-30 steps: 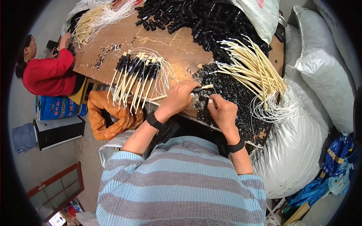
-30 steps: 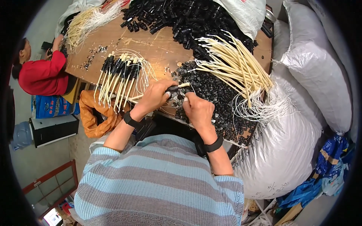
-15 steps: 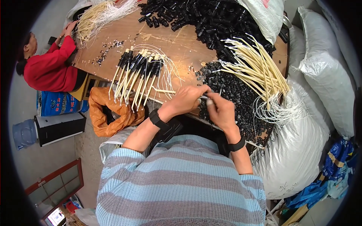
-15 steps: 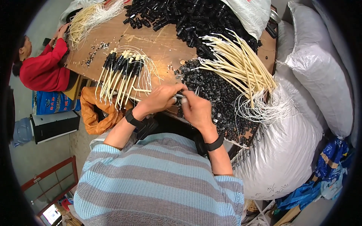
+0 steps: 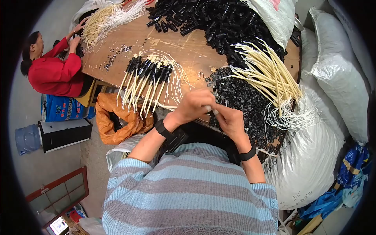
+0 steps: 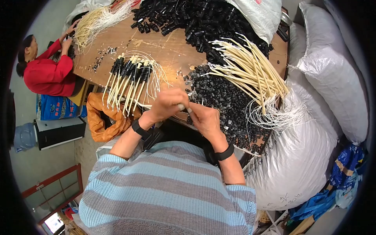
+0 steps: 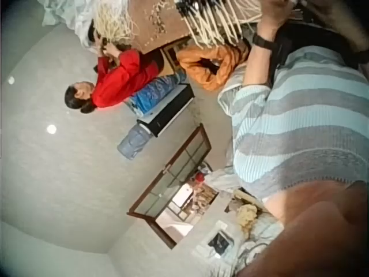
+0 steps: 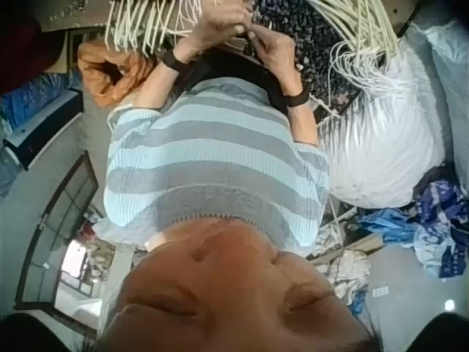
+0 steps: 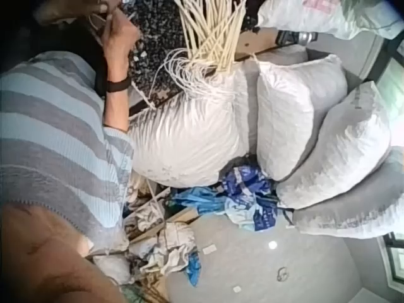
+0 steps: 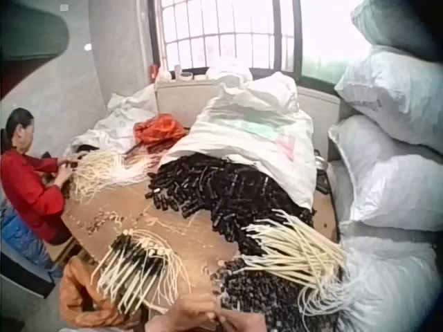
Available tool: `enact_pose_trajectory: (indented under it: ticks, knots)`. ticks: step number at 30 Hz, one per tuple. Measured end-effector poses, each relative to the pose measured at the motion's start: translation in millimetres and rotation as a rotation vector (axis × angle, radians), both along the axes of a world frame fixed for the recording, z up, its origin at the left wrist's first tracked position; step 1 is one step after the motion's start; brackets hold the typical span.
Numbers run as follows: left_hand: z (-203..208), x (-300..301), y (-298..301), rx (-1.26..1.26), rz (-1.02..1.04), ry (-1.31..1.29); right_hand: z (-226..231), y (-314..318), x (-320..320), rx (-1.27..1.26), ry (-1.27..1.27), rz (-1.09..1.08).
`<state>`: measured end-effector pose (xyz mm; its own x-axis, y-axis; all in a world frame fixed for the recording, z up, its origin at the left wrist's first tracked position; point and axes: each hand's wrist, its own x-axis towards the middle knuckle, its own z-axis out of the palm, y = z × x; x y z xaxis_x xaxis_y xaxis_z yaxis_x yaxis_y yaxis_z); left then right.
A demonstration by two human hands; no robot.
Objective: The person gathers a bundle of tubes and places them into a bag. They then pick up tubes and black connectors one at a time, fitting the connectors onto the ends of the tubes by hand and setting the assembled pieces onto the table.
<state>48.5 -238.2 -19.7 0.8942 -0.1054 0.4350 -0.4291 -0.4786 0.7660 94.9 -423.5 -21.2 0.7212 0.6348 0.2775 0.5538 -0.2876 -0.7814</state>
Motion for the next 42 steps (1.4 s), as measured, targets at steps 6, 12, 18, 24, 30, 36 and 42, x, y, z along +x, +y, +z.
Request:
enact_pose_trajectory:
  ticks: [6,12,18,24,30,36,42]
  knots:
    - [-39,47,28,0.266,0.387,0.199,0,-6,2,-0.065,0.12,-0.203]
    - [-34,39,42,0.278,0.42,0.292,-9,-22,7,-0.039,0.297,-0.268]
    - [-31,39,23,0.277,0.552,0.232,-11,-16,11,-0.047,0.43,-0.283]
    - [-36,43,17,0.169,0.494,0.276,-13,-14,11,-0.012,0.468,-0.339]
    - [-5,25,-39,-0.292,0.139,0.206,-18,-5,12,-0.038,0.198,-0.408]
    - [-15,22,-43,-0.538,0.278,0.476,-18,3,4,-0.048,-0.278,-0.337]
    - [-4,18,-26,-0.151,0.38,0.404,-9,-9,4,0.216,0.515,-0.245]
